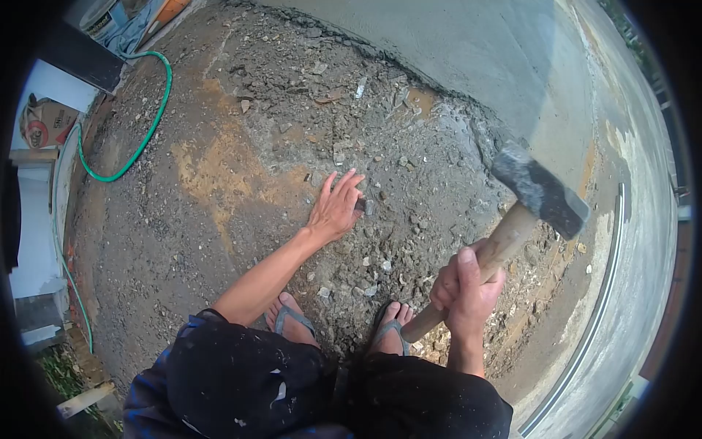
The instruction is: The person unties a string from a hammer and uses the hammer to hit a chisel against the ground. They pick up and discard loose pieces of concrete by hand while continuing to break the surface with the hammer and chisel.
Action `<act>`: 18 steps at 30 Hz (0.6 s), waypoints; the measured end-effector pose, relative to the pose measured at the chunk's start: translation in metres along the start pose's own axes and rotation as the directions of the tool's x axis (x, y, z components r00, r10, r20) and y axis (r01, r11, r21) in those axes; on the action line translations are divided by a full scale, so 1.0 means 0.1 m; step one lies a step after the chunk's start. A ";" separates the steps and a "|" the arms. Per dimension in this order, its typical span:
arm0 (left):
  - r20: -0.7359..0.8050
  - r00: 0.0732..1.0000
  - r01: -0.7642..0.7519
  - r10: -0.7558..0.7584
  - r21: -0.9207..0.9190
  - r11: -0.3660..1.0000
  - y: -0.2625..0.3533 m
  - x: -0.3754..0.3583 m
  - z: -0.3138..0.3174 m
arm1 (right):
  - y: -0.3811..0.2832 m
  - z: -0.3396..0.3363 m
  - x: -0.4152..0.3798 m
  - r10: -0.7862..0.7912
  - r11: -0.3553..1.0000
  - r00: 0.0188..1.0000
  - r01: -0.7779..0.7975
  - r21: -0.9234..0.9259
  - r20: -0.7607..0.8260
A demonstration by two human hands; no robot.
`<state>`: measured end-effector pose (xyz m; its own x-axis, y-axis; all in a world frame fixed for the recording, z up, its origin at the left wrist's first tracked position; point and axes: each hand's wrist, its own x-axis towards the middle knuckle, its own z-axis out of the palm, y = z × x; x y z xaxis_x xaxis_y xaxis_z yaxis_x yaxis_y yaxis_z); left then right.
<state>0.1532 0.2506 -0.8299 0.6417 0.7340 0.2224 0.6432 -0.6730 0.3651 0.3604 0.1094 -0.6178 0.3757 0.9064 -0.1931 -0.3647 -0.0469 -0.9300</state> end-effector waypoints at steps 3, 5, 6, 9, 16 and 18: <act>-0.006 1.000 0.003 -0.003 -0.028 1.000 -0.01 0.00 0.01 | -0.52 0.02 0.18 -0.491 0.859 0.870 0.493 0.137 -0.049; 0.008 1.000 -0.005 0.005 -0.013 1.000 -0.03 -0.01 0.03 | -0.28 0.11 0.20 -0.502 0.809 0.833 0.547 0.213 -0.231; 0.012 1.000 -0.013 0.013 0.013 1.000 -0.04 -0.01 0.03 | 0.14 0.08 0.17 -0.515 0.827 0.845 0.534 0.178 -0.141; -0.041 0.999 -0.028 0.025 -0.070 0.997 0.00 0.00 -0.02 | 1.94 -0.11 -0.17 0.272 0.876 0.958 -0.287 -0.388 -0.094; -0.024 0.997 -0.070 0.069 -0.091 0.993 -0.03 -0.01 -0.01 | 0.34 -0.08 0.00 0.198 0.980 0.971 -0.201 -0.007 -0.134; -0.008 0.998 -0.057 0.057 -0.096 0.994 0.00 -0.06 -0.02 | -0.22 0.01 0.11 -0.215 0.972 0.954 0.230 0.050 -0.211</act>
<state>0.1487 0.2462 -0.8292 0.6739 0.6953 0.2498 0.5625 -0.7021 0.4367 0.3723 0.1208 -0.5989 0.6159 0.7862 -0.0504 -0.3105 0.1835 -0.9327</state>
